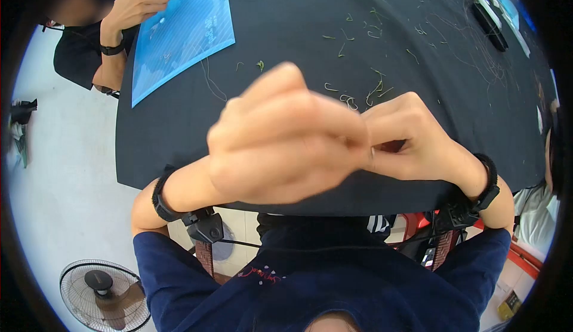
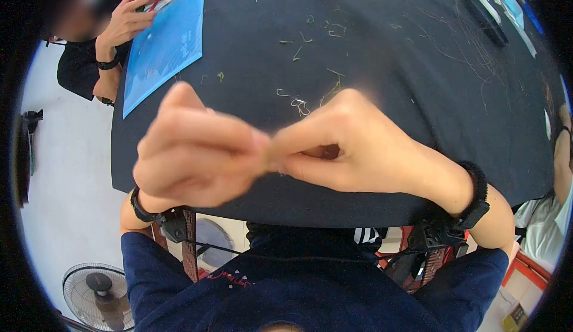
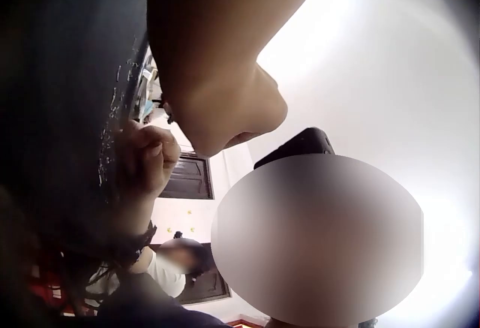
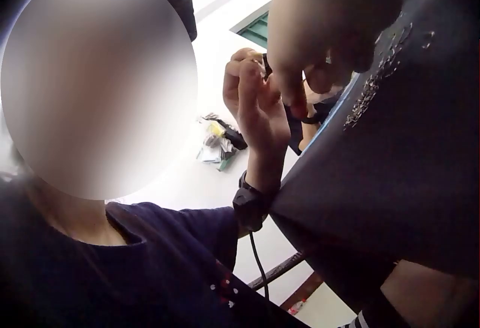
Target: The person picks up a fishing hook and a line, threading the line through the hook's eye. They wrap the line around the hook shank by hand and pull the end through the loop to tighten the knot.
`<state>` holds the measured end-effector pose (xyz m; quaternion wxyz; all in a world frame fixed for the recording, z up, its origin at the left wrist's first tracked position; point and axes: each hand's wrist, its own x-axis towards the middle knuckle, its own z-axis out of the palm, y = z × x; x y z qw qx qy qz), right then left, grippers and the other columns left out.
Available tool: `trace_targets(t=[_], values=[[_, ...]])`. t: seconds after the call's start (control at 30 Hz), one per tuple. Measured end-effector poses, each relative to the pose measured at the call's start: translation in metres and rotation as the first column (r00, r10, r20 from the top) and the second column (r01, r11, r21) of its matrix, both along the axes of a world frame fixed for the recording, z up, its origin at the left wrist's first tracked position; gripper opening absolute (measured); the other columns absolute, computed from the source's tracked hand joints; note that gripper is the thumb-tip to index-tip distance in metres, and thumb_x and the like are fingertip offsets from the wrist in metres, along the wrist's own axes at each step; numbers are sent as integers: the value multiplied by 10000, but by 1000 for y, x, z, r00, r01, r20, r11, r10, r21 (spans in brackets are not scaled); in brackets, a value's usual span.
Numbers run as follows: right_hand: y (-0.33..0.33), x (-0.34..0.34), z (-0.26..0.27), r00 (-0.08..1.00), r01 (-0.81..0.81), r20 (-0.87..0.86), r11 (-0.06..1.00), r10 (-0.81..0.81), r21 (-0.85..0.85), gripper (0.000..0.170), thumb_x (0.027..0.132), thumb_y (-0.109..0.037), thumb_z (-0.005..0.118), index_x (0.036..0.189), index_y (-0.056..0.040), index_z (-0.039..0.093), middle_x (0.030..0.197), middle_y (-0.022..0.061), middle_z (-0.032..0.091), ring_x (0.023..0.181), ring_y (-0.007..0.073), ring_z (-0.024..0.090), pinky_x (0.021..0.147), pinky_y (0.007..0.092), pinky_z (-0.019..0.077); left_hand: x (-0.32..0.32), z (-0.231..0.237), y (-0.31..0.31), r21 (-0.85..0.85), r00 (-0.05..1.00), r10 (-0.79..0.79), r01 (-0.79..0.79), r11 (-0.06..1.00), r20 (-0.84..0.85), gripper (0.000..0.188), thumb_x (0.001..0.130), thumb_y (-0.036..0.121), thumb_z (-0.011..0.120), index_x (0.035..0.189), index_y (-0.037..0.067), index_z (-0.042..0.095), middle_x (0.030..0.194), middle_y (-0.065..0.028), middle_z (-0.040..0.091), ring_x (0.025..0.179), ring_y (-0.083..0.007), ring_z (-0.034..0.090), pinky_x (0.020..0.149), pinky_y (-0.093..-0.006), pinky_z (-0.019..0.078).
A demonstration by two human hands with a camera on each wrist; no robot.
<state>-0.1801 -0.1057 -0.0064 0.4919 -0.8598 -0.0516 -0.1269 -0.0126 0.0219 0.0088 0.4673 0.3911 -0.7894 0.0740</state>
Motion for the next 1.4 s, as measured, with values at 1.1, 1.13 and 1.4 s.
trace_targets(t=[1.1,1.13,1.4], values=[[9,3,-1,978,199,57,979,-201,45,31,789,-19,605,777,-40,625,528,75,511,414,126,462,429,264,340,-1,-3,2,25,987,-76,73,997,139,229,550,52,792,755,116,713,868,24,684,575,-94,421,491,-218,307],[6,1,5,990,124,-71,992,-123,11,21,787,-36,622,788,-49,638,533,93,524,418,171,491,439,288,365,0,0,1,39,990,-85,81,996,117,221,561,40,790,755,107,708,868,8,684,581,-93,437,500,-219,310],[7,-1,2,999,-5,31,1000,6,-27,15,791,-59,630,777,-57,625,507,71,499,421,199,506,432,302,363,12,-7,-9,110,987,160,-161,981,10,187,639,-37,745,792,35,664,859,-66,658,656,-118,501,534,-224,344]])
